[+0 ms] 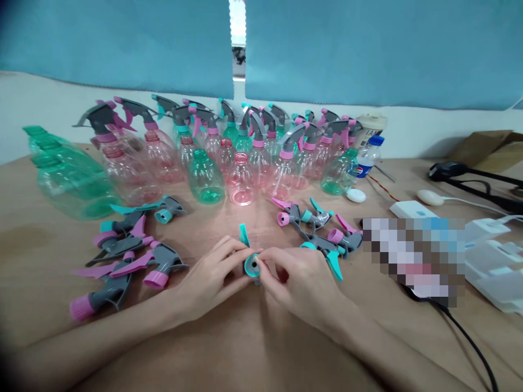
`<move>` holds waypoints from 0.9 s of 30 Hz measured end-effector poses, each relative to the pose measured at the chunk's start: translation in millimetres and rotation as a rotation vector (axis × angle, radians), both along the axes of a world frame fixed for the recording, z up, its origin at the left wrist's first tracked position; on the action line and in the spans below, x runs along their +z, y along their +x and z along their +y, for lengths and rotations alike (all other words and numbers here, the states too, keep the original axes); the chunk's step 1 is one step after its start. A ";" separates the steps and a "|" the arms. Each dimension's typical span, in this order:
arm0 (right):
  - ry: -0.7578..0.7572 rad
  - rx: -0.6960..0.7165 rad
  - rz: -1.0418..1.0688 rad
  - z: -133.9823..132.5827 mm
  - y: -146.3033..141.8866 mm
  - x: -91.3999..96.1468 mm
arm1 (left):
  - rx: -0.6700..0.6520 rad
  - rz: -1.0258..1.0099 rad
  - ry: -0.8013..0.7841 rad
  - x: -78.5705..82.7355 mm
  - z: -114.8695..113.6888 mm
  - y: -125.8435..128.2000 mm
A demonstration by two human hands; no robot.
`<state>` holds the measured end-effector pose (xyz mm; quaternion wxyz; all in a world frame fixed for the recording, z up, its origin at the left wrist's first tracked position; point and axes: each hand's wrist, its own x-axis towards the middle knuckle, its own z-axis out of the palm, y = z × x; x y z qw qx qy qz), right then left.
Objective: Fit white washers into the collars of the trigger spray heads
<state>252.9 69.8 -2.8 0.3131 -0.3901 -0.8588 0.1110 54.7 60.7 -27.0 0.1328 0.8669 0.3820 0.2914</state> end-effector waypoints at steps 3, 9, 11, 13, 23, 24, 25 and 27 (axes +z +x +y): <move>0.033 -0.042 0.106 4.1 3.0 9.9 | 0.022 -0.043 0.003 -1.6 0.6 -0.5; 0.065 -0.215 0.230 16.9 15.2 24.0 | 0.119 -0.099 0.008 1.8 2.3 3.2; 0.073 -0.274 0.303 24.6 20.2 21.6 | 0.136 -0.112 0.000 6.6 5.0 10.2; 0.098 -0.290 0.415 33.1 25.2 17.6 | 0.142 -0.128 -0.012 13.0 10.2 22.3; 0.289 -0.363 0.623 47.2 36.5 16.6 | 0.161 -0.260 -0.108 26.7 59.0 111.2; 0.295 -0.352 0.608 47.2 36.0 16.3 | 0.181 -0.201 -0.111 25.1 59.7 114.0; 0.295 -0.340 0.597 47.1 35.3 15.8 | 0.196 -0.161 -0.113 23.6 58.5 114.7; 0.288 -0.317 0.579 46.4 32.9 14.3 | 0.207 -0.104 -0.118 22.3 51.2 110.0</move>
